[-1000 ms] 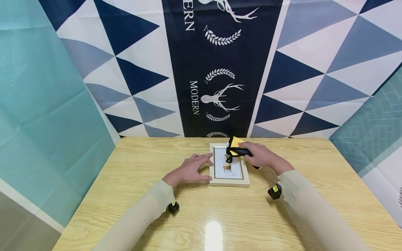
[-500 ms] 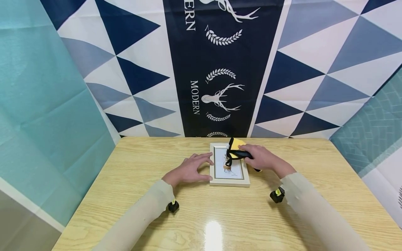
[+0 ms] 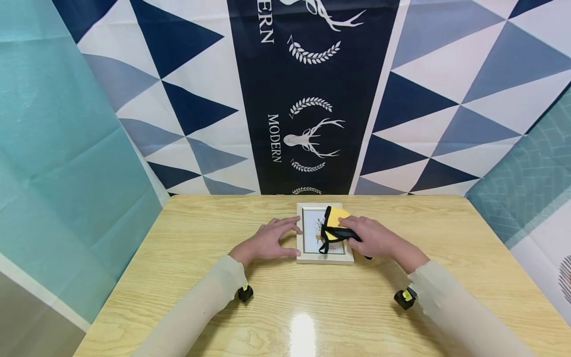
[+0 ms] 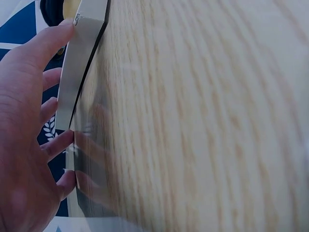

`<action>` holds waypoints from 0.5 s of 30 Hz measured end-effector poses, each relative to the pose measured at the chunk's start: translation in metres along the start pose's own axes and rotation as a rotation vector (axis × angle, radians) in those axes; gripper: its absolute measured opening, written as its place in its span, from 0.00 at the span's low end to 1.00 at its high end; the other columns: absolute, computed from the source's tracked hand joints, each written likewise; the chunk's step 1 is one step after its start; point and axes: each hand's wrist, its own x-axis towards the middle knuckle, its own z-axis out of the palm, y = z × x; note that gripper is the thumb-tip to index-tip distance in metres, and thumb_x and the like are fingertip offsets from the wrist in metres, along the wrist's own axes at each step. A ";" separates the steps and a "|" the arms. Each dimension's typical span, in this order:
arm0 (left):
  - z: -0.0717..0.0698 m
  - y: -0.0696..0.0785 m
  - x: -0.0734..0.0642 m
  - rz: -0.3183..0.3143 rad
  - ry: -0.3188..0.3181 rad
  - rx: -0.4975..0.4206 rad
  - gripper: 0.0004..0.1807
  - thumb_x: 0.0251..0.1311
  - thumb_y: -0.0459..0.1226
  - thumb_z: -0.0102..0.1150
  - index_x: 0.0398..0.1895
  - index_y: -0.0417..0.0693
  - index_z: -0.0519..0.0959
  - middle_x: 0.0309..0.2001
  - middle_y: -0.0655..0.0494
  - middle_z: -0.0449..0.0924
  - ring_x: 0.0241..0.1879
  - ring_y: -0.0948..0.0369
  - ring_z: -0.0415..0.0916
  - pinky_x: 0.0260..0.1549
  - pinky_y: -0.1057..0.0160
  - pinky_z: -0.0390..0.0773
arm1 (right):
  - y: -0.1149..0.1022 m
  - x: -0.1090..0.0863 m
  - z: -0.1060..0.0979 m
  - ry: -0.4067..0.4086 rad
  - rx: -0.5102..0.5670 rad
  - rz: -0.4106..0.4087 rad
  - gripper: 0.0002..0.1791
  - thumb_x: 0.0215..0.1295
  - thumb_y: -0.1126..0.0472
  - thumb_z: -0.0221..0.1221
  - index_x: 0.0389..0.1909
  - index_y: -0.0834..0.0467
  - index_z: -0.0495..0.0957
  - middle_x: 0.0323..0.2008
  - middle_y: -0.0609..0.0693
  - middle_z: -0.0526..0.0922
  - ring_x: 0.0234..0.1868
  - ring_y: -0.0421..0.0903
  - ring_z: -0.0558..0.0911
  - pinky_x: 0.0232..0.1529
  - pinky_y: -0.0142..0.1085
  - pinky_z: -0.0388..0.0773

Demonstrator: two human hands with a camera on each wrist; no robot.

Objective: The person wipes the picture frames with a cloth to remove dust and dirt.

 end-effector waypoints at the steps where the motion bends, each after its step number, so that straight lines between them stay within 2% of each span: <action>1: 0.000 0.000 0.000 0.000 0.002 -0.001 0.32 0.72 0.62 0.71 0.75 0.67 0.78 0.94 0.64 0.52 0.89 0.42 0.57 0.81 0.19 0.57 | -0.003 -0.002 0.000 -0.003 -0.007 0.003 0.32 0.74 0.63 0.62 0.78 0.68 0.76 0.71 0.68 0.84 0.65 0.67 0.88 0.64 0.66 0.84; 9: -0.001 -0.001 -0.001 0.006 0.010 -0.005 0.32 0.72 0.61 0.71 0.75 0.65 0.78 0.94 0.63 0.53 0.89 0.40 0.57 0.81 0.17 0.55 | -0.019 -0.022 0.007 0.021 -0.044 0.003 0.33 0.74 0.62 0.63 0.78 0.67 0.76 0.69 0.68 0.85 0.64 0.68 0.88 0.64 0.66 0.84; 15: 0.000 0.000 0.000 0.002 0.007 0.008 0.32 0.72 0.61 0.71 0.76 0.67 0.78 0.94 0.63 0.53 0.89 0.41 0.57 0.82 0.19 0.56 | -0.033 -0.039 0.010 0.017 -0.072 0.007 0.33 0.74 0.62 0.64 0.78 0.65 0.76 0.70 0.67 0.84 0.66 0.68 0.87 0.67 0.65 0.84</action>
